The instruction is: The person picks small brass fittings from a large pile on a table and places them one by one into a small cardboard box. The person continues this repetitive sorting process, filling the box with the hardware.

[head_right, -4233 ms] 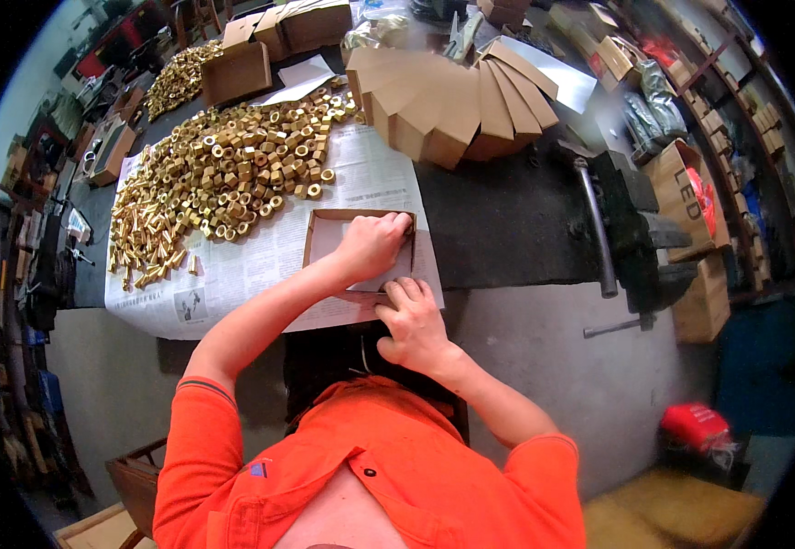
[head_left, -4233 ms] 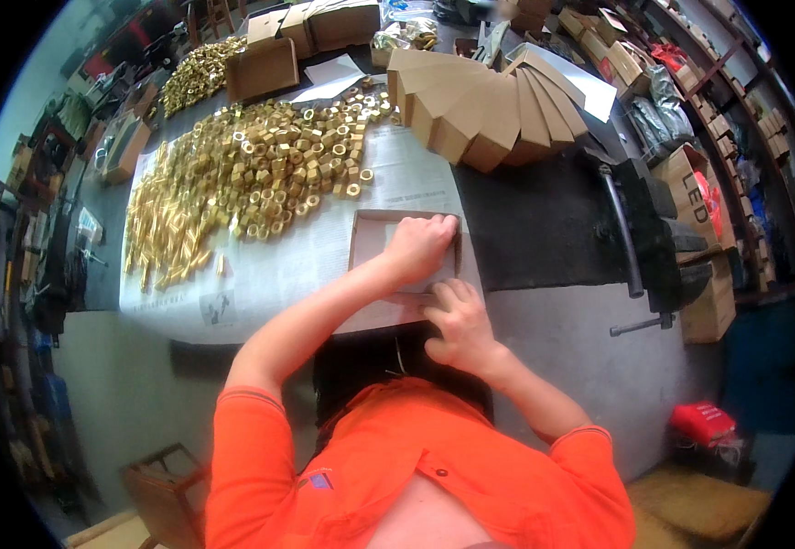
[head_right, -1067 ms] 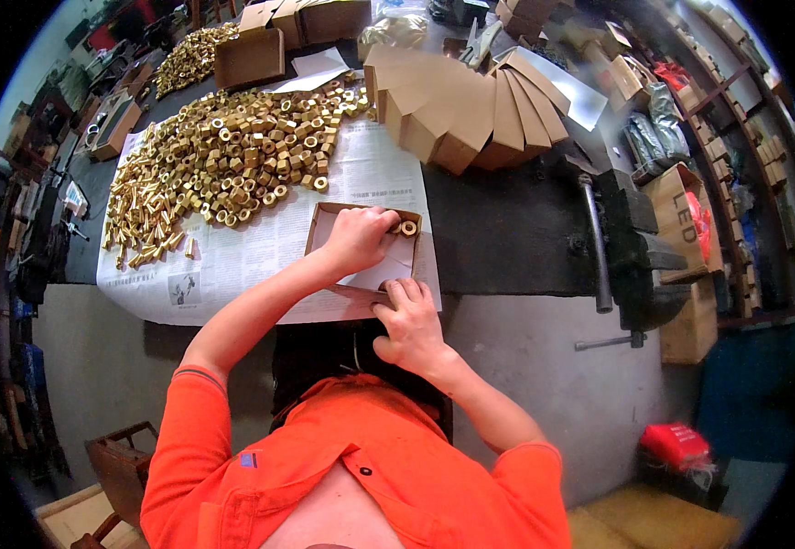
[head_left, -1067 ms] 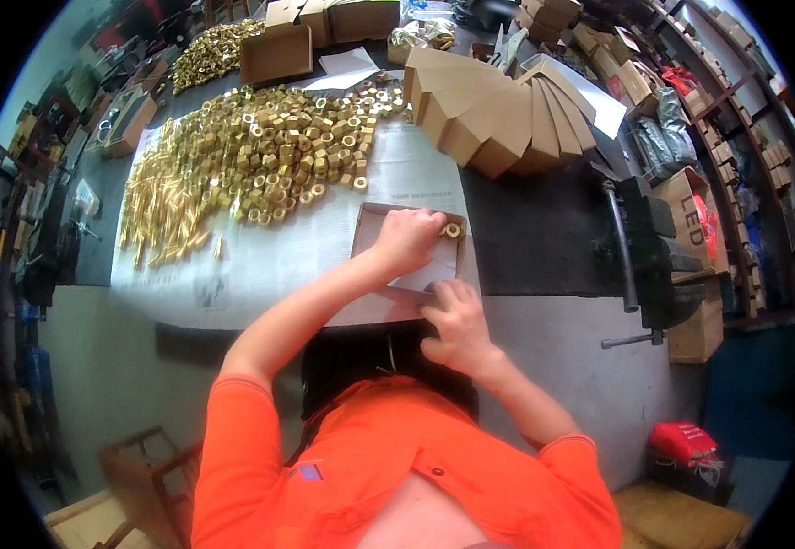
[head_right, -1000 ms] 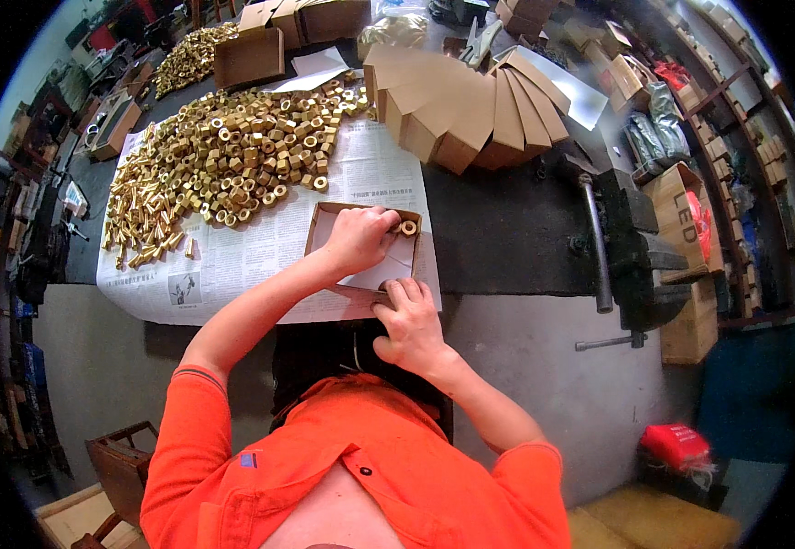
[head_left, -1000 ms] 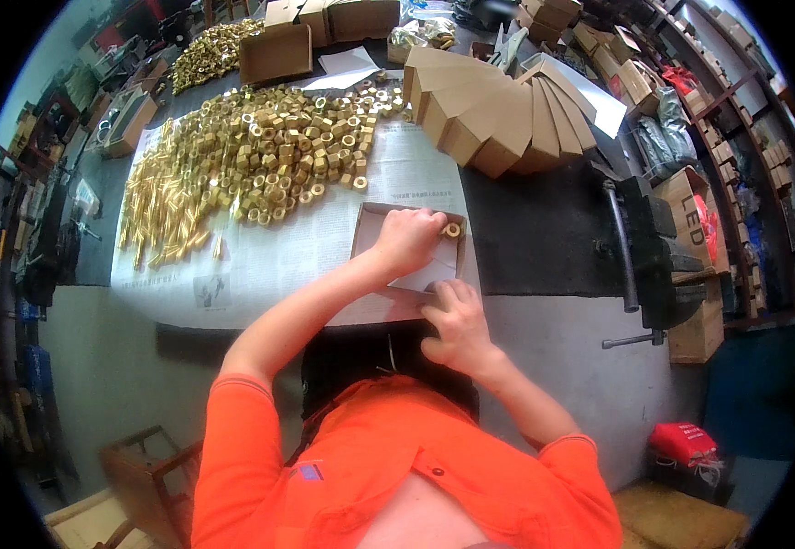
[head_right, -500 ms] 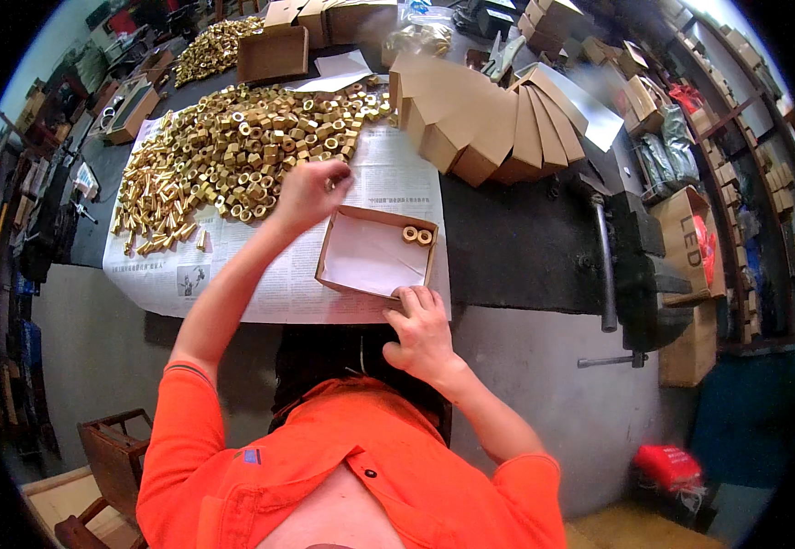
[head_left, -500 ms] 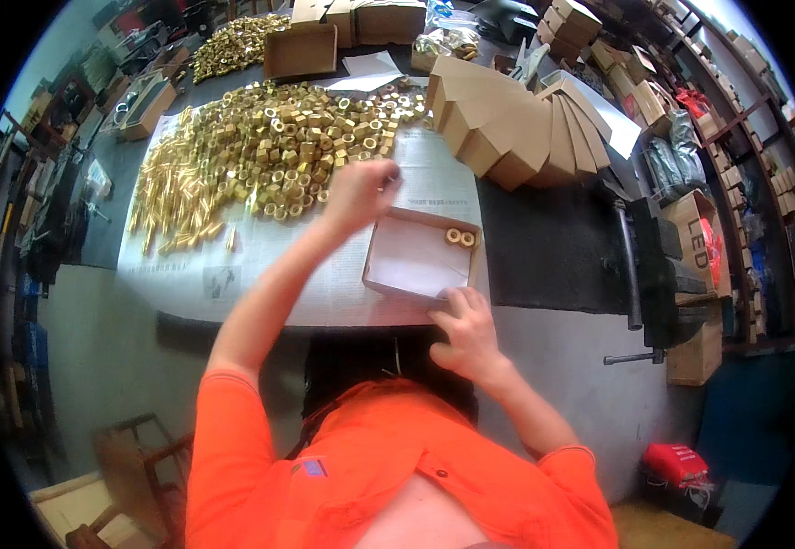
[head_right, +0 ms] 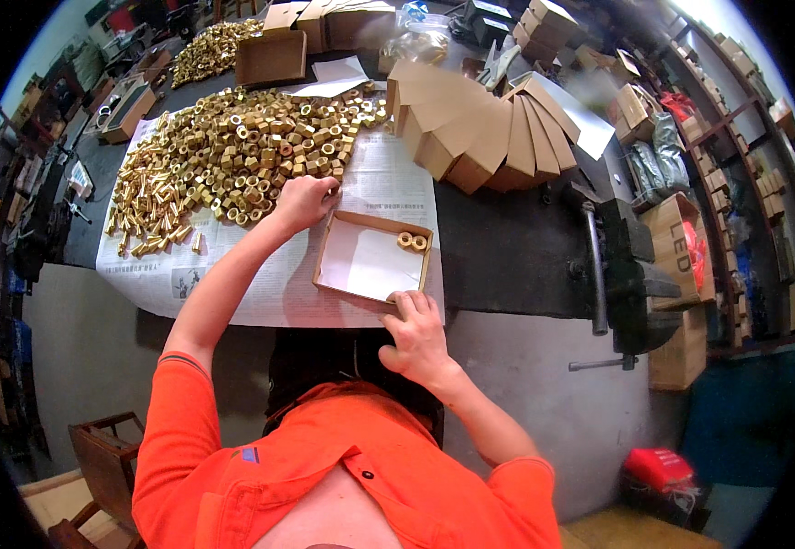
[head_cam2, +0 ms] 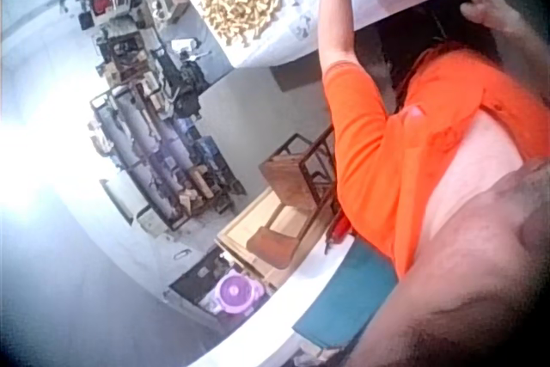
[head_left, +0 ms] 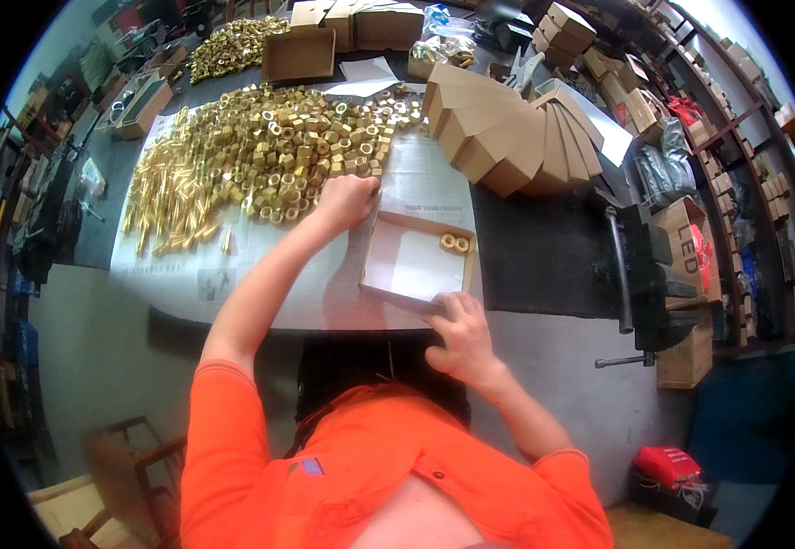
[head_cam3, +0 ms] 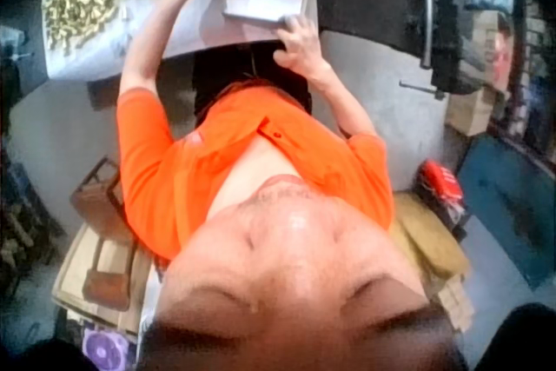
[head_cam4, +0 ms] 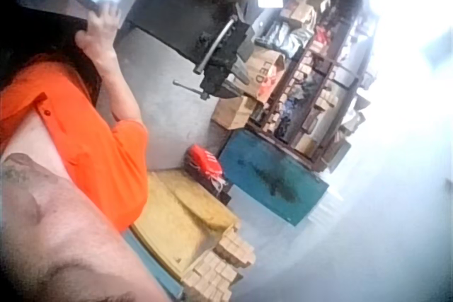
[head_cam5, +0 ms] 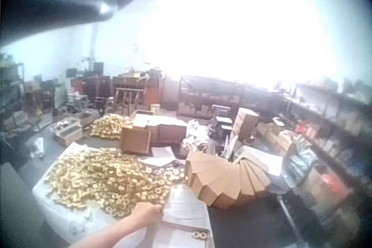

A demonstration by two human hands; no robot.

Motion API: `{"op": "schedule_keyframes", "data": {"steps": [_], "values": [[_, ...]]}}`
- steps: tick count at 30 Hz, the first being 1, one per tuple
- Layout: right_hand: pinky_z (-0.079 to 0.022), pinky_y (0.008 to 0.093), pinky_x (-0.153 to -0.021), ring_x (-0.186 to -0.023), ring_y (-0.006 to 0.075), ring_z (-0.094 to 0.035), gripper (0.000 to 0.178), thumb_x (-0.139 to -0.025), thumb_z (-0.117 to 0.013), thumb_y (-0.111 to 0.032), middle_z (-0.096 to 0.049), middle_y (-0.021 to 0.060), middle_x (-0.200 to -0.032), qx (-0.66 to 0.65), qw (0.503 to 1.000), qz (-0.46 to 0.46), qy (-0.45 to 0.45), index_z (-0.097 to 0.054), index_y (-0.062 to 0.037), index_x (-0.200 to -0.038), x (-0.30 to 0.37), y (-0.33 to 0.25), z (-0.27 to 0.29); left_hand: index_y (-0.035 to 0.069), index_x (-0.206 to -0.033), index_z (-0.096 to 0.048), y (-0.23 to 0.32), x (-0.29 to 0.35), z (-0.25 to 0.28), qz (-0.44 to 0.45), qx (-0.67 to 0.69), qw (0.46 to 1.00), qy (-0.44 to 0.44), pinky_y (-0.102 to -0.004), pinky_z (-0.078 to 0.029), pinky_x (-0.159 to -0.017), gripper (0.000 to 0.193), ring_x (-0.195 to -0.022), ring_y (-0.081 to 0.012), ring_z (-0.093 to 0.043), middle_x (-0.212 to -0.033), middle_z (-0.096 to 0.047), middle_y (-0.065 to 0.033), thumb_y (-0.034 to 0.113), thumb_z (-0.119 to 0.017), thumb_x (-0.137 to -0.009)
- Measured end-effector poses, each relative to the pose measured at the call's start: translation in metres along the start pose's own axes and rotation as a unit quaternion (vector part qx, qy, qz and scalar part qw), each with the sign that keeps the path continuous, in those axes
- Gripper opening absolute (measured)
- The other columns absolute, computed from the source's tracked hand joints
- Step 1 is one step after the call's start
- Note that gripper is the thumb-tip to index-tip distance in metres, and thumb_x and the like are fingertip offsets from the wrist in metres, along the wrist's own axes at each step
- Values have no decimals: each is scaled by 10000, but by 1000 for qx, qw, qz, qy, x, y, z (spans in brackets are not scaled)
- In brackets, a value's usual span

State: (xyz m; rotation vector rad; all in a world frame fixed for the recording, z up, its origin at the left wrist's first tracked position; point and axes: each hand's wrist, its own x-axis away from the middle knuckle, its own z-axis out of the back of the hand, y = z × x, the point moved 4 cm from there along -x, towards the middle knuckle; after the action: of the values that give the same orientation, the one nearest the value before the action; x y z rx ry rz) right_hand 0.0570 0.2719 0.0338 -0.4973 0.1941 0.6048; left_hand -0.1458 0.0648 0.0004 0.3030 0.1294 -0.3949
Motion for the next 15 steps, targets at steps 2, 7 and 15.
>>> {"op": "schedule_keyframes", "data": {"steps": [2, 7, 15], "values": [[-415, 443, -901, -1028, 343, -505, 369, -527, -621, -178, -545, 176, -1052, -2, 1000, -1, 0, -672, 2, -845, 1, 0, -2, 110, -941, -690, 1, 2, 1, -8, -9, 1000, 11, -454, -519, -668, 179, -741, -339, -661, -758, -671, -151, 215, -643, -804], [-419, 441, -895, -1018, 338, -505, 359, -523, -621, -173, -546, 171, -1042, -9, 1000, 2, 7, -669, 9, -829, 0, -1, -1, 84, -899, -676, 6, 11, 27, 12, 19, 1000, 15, -449, -512, -669, 152, -778, -328, -662, -783, -673, -146, 209, -661, -814], [-419, 439, -888, -1013, 338, -504, 320, -522, -628, -184, -547, 178, -1050, 6, 1000, 7, 13, -646, 6, -779, 1, 0, -1, 103, -894, -673, 64, 39, 64, -97, 99, 989, 48, -378, -522, -625, 106, -707, -256, -674, -799, -678, -104, 159, -685, -804]]}}
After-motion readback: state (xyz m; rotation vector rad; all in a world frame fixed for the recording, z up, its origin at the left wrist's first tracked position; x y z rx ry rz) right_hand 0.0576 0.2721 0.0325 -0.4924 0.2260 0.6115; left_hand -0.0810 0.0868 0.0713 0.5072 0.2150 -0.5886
